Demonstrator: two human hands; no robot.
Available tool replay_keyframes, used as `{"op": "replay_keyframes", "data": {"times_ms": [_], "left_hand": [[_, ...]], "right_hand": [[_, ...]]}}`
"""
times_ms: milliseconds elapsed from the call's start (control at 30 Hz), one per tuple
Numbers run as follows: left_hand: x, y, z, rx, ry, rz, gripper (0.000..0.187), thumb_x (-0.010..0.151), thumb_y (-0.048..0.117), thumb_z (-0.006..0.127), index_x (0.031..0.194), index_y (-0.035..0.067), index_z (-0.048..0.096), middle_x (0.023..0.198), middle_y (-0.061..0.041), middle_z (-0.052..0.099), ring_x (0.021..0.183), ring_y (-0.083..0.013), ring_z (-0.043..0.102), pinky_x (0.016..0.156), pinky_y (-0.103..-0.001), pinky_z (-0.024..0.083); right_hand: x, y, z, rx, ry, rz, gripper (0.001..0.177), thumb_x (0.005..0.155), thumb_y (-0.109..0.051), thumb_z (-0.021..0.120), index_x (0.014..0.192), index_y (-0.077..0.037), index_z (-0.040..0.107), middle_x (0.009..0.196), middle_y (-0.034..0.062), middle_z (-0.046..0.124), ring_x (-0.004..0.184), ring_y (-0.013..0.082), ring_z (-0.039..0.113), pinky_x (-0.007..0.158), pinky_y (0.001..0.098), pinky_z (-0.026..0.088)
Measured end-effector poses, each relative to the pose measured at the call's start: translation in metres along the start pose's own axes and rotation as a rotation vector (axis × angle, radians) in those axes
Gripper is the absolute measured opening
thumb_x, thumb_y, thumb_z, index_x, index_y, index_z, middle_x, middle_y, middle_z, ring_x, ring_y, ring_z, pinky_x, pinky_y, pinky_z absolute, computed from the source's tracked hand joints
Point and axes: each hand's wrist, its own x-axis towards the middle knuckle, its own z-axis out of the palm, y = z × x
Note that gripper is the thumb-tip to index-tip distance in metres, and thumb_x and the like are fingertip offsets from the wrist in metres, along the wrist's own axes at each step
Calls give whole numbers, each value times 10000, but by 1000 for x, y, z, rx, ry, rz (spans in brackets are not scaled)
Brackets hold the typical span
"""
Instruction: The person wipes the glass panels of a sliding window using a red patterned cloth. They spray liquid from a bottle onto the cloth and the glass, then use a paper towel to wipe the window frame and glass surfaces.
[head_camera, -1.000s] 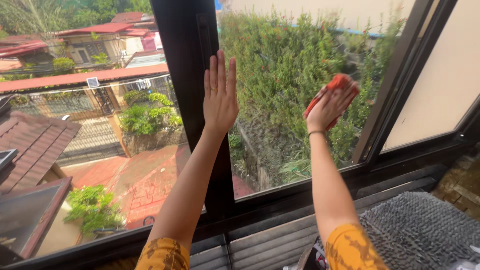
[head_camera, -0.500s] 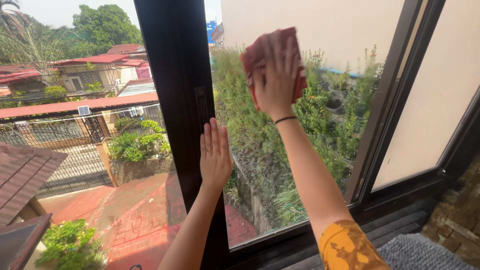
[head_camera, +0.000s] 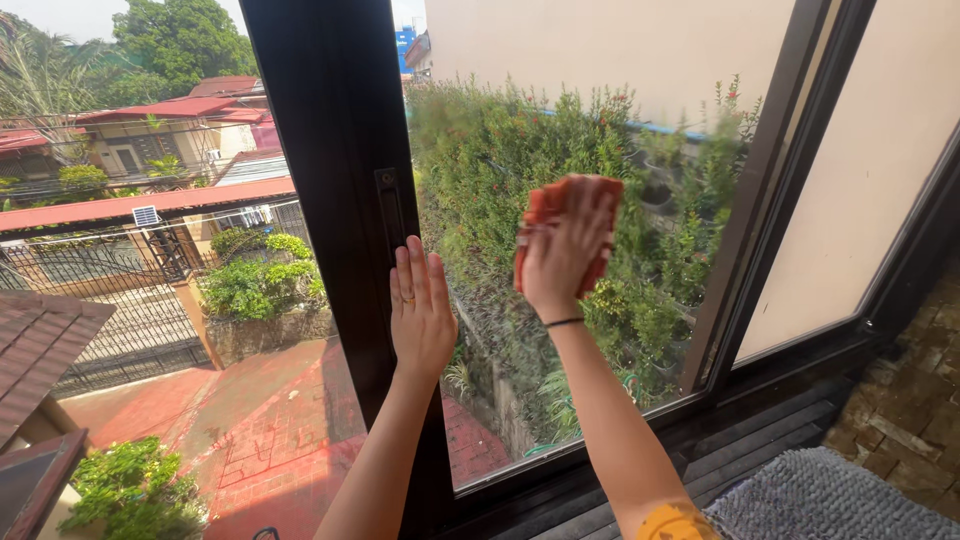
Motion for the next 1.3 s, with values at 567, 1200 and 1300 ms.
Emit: {"op": "replay_keyframes", "data": {"times_ms": [567, 1200, 1300], "left_hand": [[1, -4, 4, -23, 85, 36, 872, 924, -190, 469, 1644, -16, 8, 1668, -323, 175, 1572, -456, 229, 1268, -552, 308], [-2, -14, -43, 69, 67, 38, 806, 1014, -141, 469, 1642, -32, -24, 1674, -318, 196, 1587, -447, 211, 1286, -541, 323], [-3, -15, -48, 60, 73, 55, 804, 1021, -128, 491, 1645, -41, -8, 1664, -322, 211, 1584, -453, 221, 1273, -543, 318]], "right_hand": [[161, 110, -5, 4, 55, 299, 739, 1105, -562, 55, 1715, -147, 79, 1787, 94, 17, 1643, 283, -35, 1365, 466, 17], [157, 207, -30, 75, 69, 309, 769, 1050, -655, 130, 1667, -211, 246, 1753, 157, 84, 1602, 379, 53, 1298, 564, 134], [91, 244, -19, 211, 167, 521, 876, 1044, -696, 196, 1663, -83, 96, 1739, 161, 85, 1598, 392, 3, 1264, 574, 113]]}}
